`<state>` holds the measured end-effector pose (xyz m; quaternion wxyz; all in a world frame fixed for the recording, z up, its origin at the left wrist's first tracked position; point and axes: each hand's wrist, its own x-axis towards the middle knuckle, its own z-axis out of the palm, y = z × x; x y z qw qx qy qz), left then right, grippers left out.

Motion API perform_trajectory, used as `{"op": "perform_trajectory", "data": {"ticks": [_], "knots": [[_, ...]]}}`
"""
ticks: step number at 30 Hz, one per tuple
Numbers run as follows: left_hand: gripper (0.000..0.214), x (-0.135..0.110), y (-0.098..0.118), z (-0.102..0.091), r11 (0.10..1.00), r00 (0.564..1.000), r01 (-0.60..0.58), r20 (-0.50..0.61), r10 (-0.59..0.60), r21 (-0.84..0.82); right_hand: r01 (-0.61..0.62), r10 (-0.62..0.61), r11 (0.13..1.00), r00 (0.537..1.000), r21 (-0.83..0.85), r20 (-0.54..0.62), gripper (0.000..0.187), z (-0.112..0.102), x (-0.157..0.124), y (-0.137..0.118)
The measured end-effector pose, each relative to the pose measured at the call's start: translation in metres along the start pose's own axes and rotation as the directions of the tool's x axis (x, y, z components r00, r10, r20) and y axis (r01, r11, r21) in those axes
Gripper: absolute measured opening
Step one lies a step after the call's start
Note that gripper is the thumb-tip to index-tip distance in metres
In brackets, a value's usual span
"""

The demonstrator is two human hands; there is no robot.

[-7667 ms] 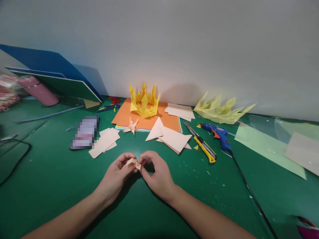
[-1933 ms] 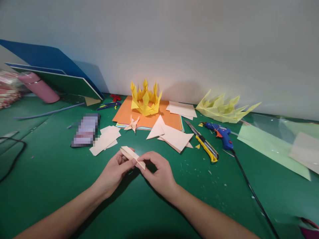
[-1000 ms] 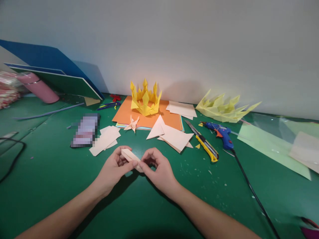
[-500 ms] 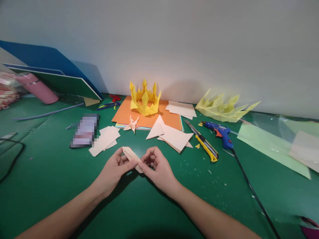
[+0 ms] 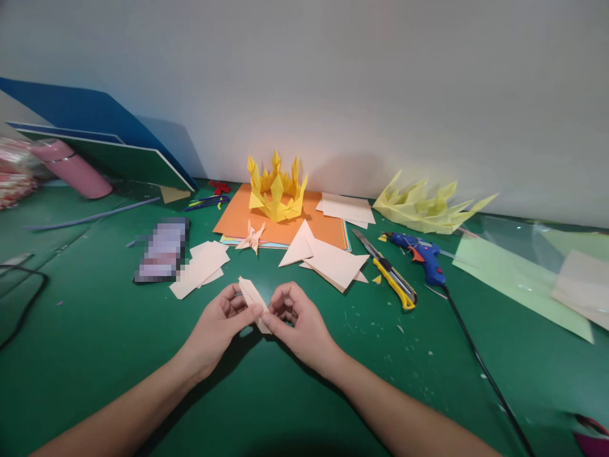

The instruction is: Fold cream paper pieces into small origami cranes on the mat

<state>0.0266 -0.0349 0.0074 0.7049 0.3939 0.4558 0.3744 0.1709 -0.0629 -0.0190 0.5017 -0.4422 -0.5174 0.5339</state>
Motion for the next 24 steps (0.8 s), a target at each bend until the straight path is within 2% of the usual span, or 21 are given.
{"op": "perform_trajectory", "data": {"ticks": [4, 7, 10, 13, 15, 18, 21, 24], "knots": [[0.027, 0.0008, -0.0020, 0.0013, 0.997, 0.999, -0.034, 0.013, 0.033, 0.067, 0.021, -0.021, 1.000, 1.000, 0.001, -0.003, 0.028, -0.0004, 0.0010, -0.0005], [0.021, -0.0012, -0.0012, 0.0024, 0.991, 0.998, -0.045, 0.058, 0.038, 0.124, 0.004, -0.005, 1.000, 0.998, 0.024, 0.056, 0.028, -0.0007, 0.0011, -0.0021], [0.022, -0.0031, -0.0006, 0.0020, 0.979, 0.994, -0.079, 0.089, 0.064, 0.187, 0.054, -0.054, 0.999, 0.993, -0.003, 0.101, 0.025, -0.0010, 0.0001, -0.0020], [0.022, -0.0032, -0.0036, -0.0001, 0.946, 0.991, -0.119, 0.093, 0.095, 0.301, 0.114, -0.112, 0.992, 0.993, -0.047, 0.040, 0.026, -0.0016, -0.0006, 0.0010], [0.021, -0.0031, -0.0069, -0.0012, 0.930, 0.988, -0.117, 0.134, 0.074, 0.347, 0.095, -0.095, 0.995, 0.995, -0.016, 0.004, 0.032, -0.0022, 0.0000, 0.0035], [0.024, -0.0031, -0.0102, -0.0010, 0.954, 0.984, -0.061, 0.180, 0.007, 0.295, 0.049, -0.048, 0.998, 0.998, 0.036, -0.037, 0.030, -0.0032, 0.0020, 0.0052], [0.034, -0.0020, -0.0098, 0.0005, 0.980, 0.990, -0.008, 0.140, -0.021, 0.201, 0.013, -0.010, 0.999, 0.997, 0.041, -0.078, 0.026, -0.0051, 0.0035, 0.0036], [0.040, -0.0001, -0.0083, 0.0008, 0.989, 0.991, 0.031, 0.128, -0.050, 0.148, -0.027, 0.032, 0.997, 0.997, 0.070, -0.070, 0.031, -0.0076, 0.0039, 0.0014]]}}
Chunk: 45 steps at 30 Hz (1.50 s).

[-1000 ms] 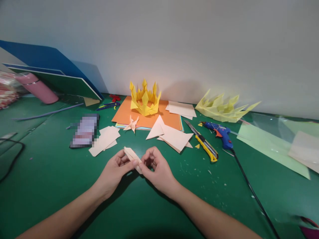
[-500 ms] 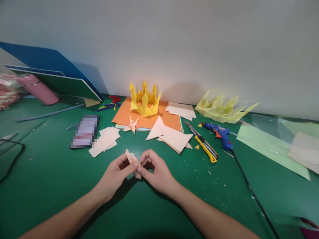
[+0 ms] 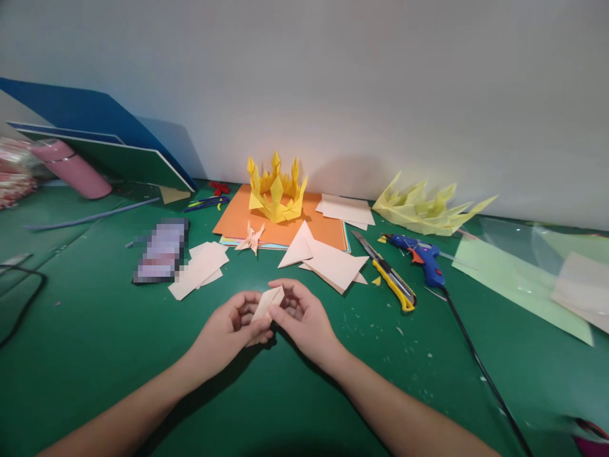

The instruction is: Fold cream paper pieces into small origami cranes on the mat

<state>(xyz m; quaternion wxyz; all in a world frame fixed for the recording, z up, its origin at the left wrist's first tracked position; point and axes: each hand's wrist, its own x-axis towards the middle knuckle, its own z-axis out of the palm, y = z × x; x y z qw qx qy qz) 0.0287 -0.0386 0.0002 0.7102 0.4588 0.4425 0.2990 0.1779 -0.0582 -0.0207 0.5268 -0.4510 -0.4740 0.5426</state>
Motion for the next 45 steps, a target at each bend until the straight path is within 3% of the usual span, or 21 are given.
{"op": "perform_trajectory", "data": {"ticks": [3, 12, 18, 22, 26, 30, 34, 40, 45], "knots": [[0.047, 0.001, 0.000, -0.002, 0.999, 1.000, 0.014, 0.010, -0.014, -0.035, -0.041, 0.040, 0.999, 0.999, 0.026, 0.019, 0.034, -0.002, 0.000, -0.001], [0.039, 0.002, -0.001, -0.007, 0.998, 0.996, 0.051, 0.068, -0.049, -0.021, -0.018, 0.019, 0.999, 0.999, -0.031, 0.034, 0.023, -0.003, -0.002, -0.004], [0.039, 0.002, 0.000, -0.007, 0.998, 0.995, 0.054, 0.088, -0.051, -0.043, -0.049, 0.049, 0.999, 0.998, -0.003, 0.040, 0.027, 0.001, -0.002, -0.006], [0.036, 0.001, 0.000, -0.005, 1.000, 0.997, 0.027, 0.076, -0.026, -0.016, -0.089, 0.090, 0.996, 0.995, 0.028, -0.030, 0.028, -0.001, -0.001, -0.003], [0.035, 0.002, 0.001, -0.005, 0.999, 0.998, 0.032, 0.047, -0.034, 0.025, -0.043, 0.043, 0.999, 0.994, 0.002, -0.105, 0.025, -0.004, 0.000, 0.000], [0.038, 0.003, 0.002, -0.006, 0.998, 0.996, 0.065, 0.062, -0.066, 0.021, -0.009, 0.010, 1.000, 0.999, 0.015, -0.046, 0.024, -0.004, -0.001, -0.002], [0.038, 0.003, 0.003, -0.006, 0.995, 0.991, 0.099, 0.090, -0.099, 0.008, -0.053, 0.051, 0.997, 0.997, 0.047, 0.052, 0.030, -0.003, -0.002, -0.004], [0.038, 0.000, 0.008, -0.006, 0.989, 0.975, 0.143, 0.171, -0.145, 0.022, -0.090, 0.090, 0.996, 0.994, 0.002, -0.056, 0.024, -0.005, 0.000, -0.002], [0.038, -0.002, 0.011, -0.008, 0.989, 0.968, 0.140, 0.204, -0.146, 0.043, -0.120, 0.122, 0.992, 0.990, 0.030, -0.065, 0.029, -0.007, 0.000, -0.001]]}}
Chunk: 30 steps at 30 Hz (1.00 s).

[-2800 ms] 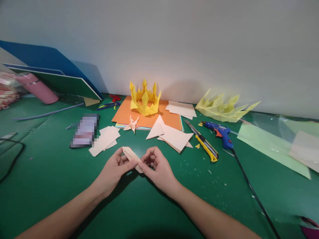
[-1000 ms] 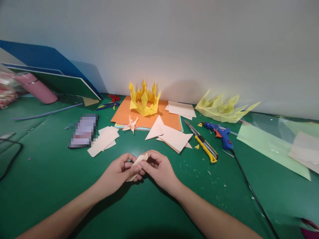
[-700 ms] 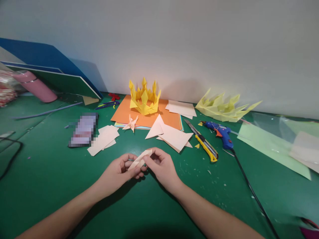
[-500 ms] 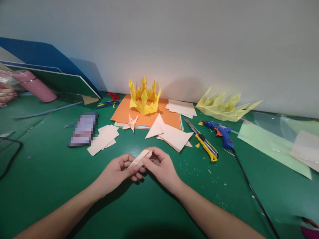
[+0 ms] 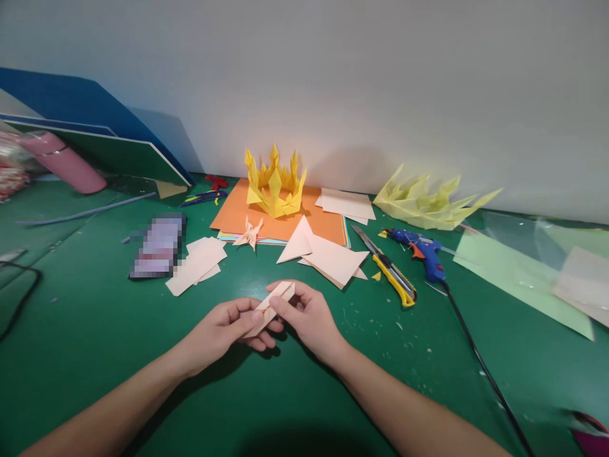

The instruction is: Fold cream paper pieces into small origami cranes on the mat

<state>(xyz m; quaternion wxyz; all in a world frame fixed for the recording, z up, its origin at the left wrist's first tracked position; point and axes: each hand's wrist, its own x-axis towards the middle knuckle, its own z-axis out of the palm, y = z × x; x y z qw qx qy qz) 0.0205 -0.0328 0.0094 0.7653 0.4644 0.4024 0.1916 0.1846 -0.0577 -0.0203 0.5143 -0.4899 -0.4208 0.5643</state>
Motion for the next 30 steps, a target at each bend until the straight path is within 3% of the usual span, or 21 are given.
{"op": "perform_trajectory", "data": {"ticks": [6, 13, 18, 22, 30], "knots": [[0.040, 0.0007, -0.0017, -0.0006, 0.999, 1.000, -0.015, 0.018, 0.015, 0.031, -0.008, 0.008, 1.000, 1.000, -0.008, -0.004, 0.029, 0.0009, -0.0006, -0.0021], [0.041, 0.0016, -0.0045, -0.0011, 0.980, 0.995, -0.093, 0.043, 0.086, 0.175, -0.004, 0.004, 1.000, 1.000, -0.002, 0.005, 0.027, 0.0032, -0.0008, -0.0023], [0.027, 0.0041, -0.0083, -0.0020, 0.954, 0.979, -0.170, -0.068, 0.192, 0.245, 0.016, -0.016, 1.000, 1.000, -0.016, -0.003, 0.026, 0.0035, 0.0002, -0.0019], [0.017, 0.0045, -0.0080, -0.0032, 0.861, 0.930, -0.240, -0.147, 0.336, 0.449, 0.026, -0.026, 0.999, 1.000, -0.046, -0.008, 0.025, 0.0035, 0.0005, -0.0021], [0.011, 0.0013, -0.0096, -0.0041, 0.649, 0.857, -0.277, -0.123, 0.500, 0.709, 0.012, -0.012, 1.000, 0.998, 0.004, 0.059, 0.026, 0.0043, -0.0013, -0.0018]]}}
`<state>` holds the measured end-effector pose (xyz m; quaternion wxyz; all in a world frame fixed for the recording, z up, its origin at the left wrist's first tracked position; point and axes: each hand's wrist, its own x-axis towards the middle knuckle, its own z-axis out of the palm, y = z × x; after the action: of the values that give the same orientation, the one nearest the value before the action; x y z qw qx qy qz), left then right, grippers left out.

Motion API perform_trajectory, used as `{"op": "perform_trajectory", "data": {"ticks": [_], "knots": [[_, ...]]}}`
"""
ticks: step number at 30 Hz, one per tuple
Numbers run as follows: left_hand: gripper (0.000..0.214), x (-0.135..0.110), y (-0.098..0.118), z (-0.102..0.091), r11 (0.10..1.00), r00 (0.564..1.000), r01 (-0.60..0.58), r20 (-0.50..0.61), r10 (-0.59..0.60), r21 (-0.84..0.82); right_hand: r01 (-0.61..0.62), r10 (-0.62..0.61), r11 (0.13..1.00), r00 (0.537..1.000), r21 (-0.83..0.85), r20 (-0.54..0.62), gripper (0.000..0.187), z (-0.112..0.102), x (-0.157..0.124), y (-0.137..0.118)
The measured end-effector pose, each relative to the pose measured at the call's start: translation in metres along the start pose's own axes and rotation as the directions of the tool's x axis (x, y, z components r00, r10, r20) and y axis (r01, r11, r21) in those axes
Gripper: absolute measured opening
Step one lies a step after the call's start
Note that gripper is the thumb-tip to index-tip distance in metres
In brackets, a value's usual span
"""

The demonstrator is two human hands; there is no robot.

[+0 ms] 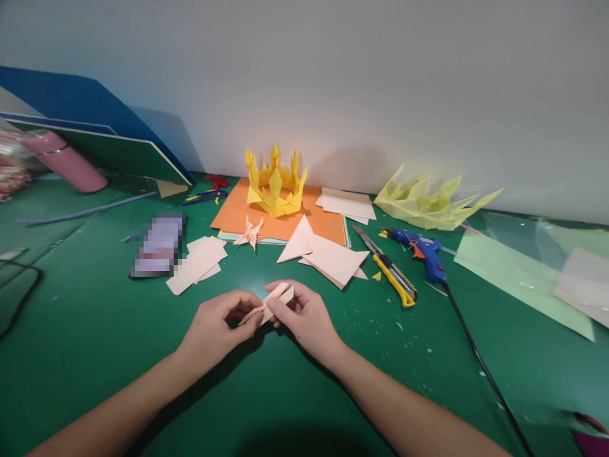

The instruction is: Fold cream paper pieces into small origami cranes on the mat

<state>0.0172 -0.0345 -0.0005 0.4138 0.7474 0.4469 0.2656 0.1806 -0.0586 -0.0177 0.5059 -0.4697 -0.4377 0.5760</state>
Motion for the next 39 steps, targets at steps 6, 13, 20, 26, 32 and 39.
{"op": "perform_trajectory", "data": {"ticks": [6, 13, 20, 26, 32, 39], "knots": [[0.013, -0.002, -0.003, -0.002, 0.924, 0.972, -0.206, -0.042, 0.231, 0.322, -0.025, 0.027, 0.999, 0.998, -0.035, 0.064, 0.038, 0.003, -0.003, -0.002], [0.018, -0.003, -0.009, 0.002, 0.759, 0.929, -0.319, 0.028, 0.369, 0.568, -0.063, 0.064, 0.998, 0.996, -0.026, 0.068, 0.037, 0.004, -0.002, -0.002], [0.018, -0.004, -0.006, 0.004, 0.786, 0.945, -0.275, 0.003, 0.328, 0.554, -0.075, 0.076, 0.997, 0.995, -0.019, 0.066, 0.036, 0.006, -0.004, -0.003], [0.019, -0.004, -0.005, 0.006, 0.815, 0.965, -0.235, 0.023, 0.263, 0.530, -0.084, 0.084, 0.996, 0.994, -0.002, 0.067, 0.035, 0.006, -0.004, -0.002], [0.008, -0.004, 0.001, 0.003, 0.937, 0.994, -0.099, -0.006, 0.108, 0.336, -0.083, 0.081, 0.996, 0.994, 0.023, 0.071, 0.036, 0.005, -0.003, -0.003], [0.002, -0.004, 0.002, 0.004, 0.968, 0.999, -0.004, -0.050, 0.017, 0.249, -0.066, 0.064, 0.997, 0.996, 0.028, 0.061, 0.035, 0.004, -0.003, -0.003]]}}
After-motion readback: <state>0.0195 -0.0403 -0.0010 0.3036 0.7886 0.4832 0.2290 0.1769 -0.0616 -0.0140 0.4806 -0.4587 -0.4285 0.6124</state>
